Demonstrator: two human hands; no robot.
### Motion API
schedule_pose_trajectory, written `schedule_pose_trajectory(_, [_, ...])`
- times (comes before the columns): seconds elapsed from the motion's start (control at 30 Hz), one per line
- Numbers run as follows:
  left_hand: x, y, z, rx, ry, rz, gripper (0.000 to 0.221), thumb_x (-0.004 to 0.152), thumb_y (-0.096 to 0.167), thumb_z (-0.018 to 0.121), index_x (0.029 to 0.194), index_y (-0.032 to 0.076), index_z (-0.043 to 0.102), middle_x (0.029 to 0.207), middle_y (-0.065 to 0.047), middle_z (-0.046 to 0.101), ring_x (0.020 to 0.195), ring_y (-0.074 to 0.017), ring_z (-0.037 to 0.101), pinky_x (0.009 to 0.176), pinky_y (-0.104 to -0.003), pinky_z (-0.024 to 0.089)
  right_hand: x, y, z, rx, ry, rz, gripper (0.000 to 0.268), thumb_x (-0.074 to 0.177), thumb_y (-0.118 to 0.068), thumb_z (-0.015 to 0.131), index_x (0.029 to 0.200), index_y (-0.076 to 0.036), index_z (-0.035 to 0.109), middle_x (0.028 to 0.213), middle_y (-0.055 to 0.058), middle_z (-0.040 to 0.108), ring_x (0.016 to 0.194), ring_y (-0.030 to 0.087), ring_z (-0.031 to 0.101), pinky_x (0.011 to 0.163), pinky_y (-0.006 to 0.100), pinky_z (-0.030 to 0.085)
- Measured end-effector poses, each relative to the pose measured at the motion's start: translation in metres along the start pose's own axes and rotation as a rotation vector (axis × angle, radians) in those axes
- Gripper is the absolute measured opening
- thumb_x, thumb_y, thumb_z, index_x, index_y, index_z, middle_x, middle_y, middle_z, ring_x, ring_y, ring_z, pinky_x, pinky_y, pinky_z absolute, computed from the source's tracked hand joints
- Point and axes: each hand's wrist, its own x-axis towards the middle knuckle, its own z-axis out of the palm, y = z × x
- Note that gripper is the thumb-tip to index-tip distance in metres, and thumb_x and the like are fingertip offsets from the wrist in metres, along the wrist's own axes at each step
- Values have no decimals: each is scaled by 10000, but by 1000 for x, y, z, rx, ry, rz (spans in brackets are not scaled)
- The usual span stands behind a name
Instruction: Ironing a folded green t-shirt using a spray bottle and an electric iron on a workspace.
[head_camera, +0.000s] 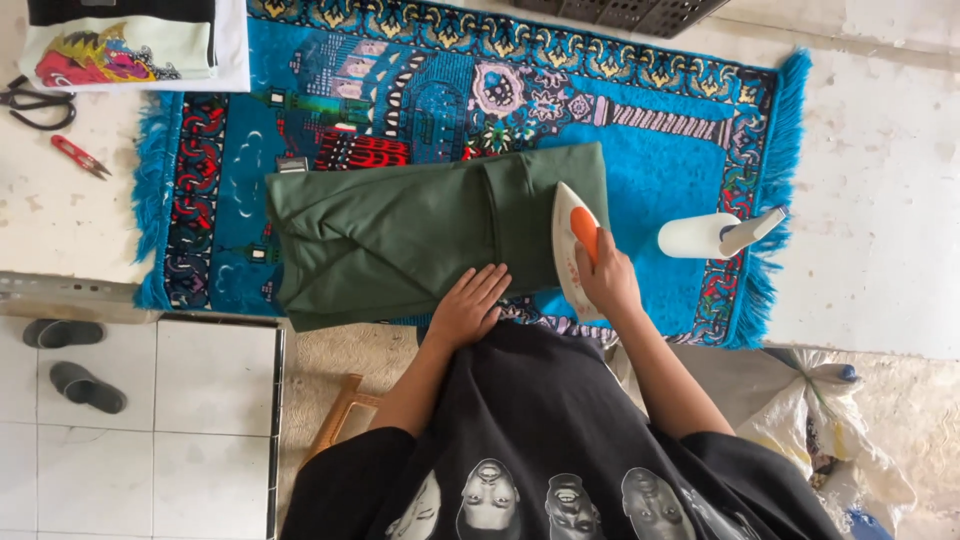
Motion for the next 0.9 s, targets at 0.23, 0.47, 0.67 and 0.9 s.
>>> schedule_pose_trajectory(0.23, [0, 1, 3, 91, 102, 2, 677, 959, 429, 366, 1599, 210, 379, 1638, -34, 391, 1478, -214, 400, 1221, -453, 300, 62, -36, -8, -72, -7, -40, 423, 1056, -477, 510, 1257, -107, 548, 871, 247, 713, 842, 476, 719, 728, 587, 559])
schedule_pose_trajectory(0.47, [-3, -1, 5, 32, -2, -33, 688, 975, 429, 335, 1624, 205, 310, 1679, -17, 312, 1514, -204, 338, 1245, -435, 254, 159, -26, 22, -251, 86, -87, 461, 1032, -560, 504, 1128, -112, 557, 827, 242, 709, 841, 470, 730, 746, 564, 584])
schedule_pose_trajectory(0.67, [-3, -1, 3, 7, -10, -30, 684, 983, 427, 333, 1627, 202, 303, 1679, -20, 314, 1509, -206, 347, 1245, -433, 257, 206, 4, 20, -294, 134, -31, 477, 1034, -589, 494, 1111, -120, 532, 860, 252, 705, 881, 468, 726, 765, 559, 585])
schedule_pose_trajectory(0.9, [-2, -1, 2, 10, -11, -28, 675, 993, 431, 326, 1629, 207, 297, 1683, -12, 306, 1514, -195, 336, 1253, -430, 235, 201, 15, -18, -205, 73, 74, 518, 1046, -629, 478, 1152, -128, 561, 983, 285, 704, 1003, 487, 687, 849, 586, 550])
